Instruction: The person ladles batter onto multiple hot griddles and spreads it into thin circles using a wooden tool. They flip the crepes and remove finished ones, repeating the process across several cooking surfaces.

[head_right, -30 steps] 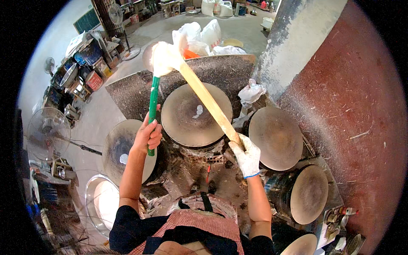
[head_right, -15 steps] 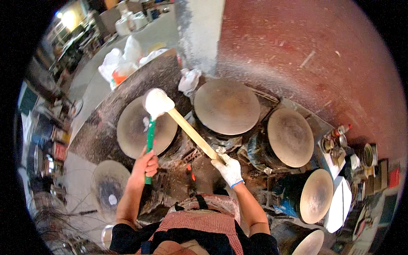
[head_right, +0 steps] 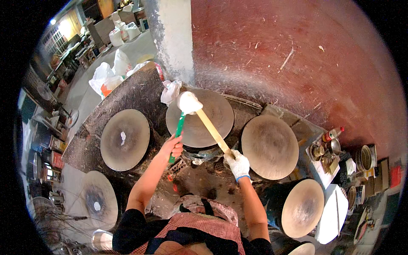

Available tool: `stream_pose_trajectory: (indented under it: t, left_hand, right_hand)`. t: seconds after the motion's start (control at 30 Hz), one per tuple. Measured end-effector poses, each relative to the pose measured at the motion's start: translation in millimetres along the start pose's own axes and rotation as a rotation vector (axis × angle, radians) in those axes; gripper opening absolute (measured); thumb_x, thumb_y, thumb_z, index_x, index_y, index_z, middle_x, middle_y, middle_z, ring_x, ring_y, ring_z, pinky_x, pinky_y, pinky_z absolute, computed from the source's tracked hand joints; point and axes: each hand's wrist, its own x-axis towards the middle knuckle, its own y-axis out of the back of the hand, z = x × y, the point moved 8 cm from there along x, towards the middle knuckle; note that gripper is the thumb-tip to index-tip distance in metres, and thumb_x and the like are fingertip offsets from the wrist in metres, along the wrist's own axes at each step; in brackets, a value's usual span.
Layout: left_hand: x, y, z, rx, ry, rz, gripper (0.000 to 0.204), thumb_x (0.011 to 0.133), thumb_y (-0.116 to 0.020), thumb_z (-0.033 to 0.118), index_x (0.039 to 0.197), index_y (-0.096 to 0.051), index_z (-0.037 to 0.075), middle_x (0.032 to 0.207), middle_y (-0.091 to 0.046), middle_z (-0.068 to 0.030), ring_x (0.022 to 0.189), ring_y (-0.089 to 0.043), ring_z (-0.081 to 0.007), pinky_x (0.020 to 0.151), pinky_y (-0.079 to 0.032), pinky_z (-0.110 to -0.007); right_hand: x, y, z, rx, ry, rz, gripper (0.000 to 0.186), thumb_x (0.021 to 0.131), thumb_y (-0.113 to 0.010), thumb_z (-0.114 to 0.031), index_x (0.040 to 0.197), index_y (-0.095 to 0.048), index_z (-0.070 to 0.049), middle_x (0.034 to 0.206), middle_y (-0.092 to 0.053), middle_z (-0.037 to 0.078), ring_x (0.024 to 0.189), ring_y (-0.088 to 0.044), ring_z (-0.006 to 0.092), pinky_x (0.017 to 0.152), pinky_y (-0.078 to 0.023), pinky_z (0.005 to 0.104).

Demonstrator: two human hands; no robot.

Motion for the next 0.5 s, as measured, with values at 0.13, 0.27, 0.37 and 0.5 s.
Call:
stream_pose_trajectory:
  t: [0.13,0.27,0.37,0.5]
  left_hand:
    - [45.9,20.0,-16.2,-0.034,0.064,0.131,0.015,0.091,-0.049,0.016,0.105,-0.045,0.016,0.051,-0.033,0.004,0.035,-0.031,-0.006,0.028,-0.024,-0.021]
    - [34.5,6.9,-0.9,-0.084,0.161,0.079,0.019,0.091,-0.048,0.017,0.109,-0.043,0.014,0.051,-0.033,0.0054,0.034,-0.028,-0.0049,0.025,-0.022,-0.019]
    - [-20.1,-41.3,53.8,0.065,-0.039,-0.113,0.029,0.092,-0.045,0.017,0.121,-0.04,0.019,0.052,-0.033,0.0043,0.034,-0.027,-0.0038,0.026,-0.022,-0.019]
    - [-51.7,-63.4,85.0,0.222,-0.268,-0.152,0.038,0.092,-0.043,0.017,0.129,-0.035,0.023,0.055,-0.034,0.0028,0.034,-0.028,-0.0049,0.027,-0.025,-0.02]
  right_hand:
    - [14.3,-19.2,29.9,-0.127,-0.108,-0.094,0.036,0.076,-0.062,-0.031,0.101,-0.062,-0.006,0.081,-0.065,0.01,0.073,-0.062,0.0212,0.068,-0.047,0.0316]
    - [18.5,-15.4,36.2,-0.145,-0.02,-0.025,0.039,0.076,-0.064,-0.031,0.104,-0.06,-0.004,0.082,-0.065,0.01,0.069,-0.062,0.0191,0.064,-0.048,0.0296]
    - [13.8,18.9,-9.6,0.248,-0.043,0.069,0.034,0.075,-0.066,-0.016,0.104,-0.059,0.0,0.079,-0.064,0.007,0.062,-0.058,0.0125,0.057,-0.048,0.0258]
    - [6.6,26.1,-39.5,0.475,-0.081,0.128,0.032,0.073,-0.069,-0.006,0.103,-0.06,0.002,0.081,-0.063,0.005,0.065,-0.056,0.0088,0.059,-0.048,0.0234]
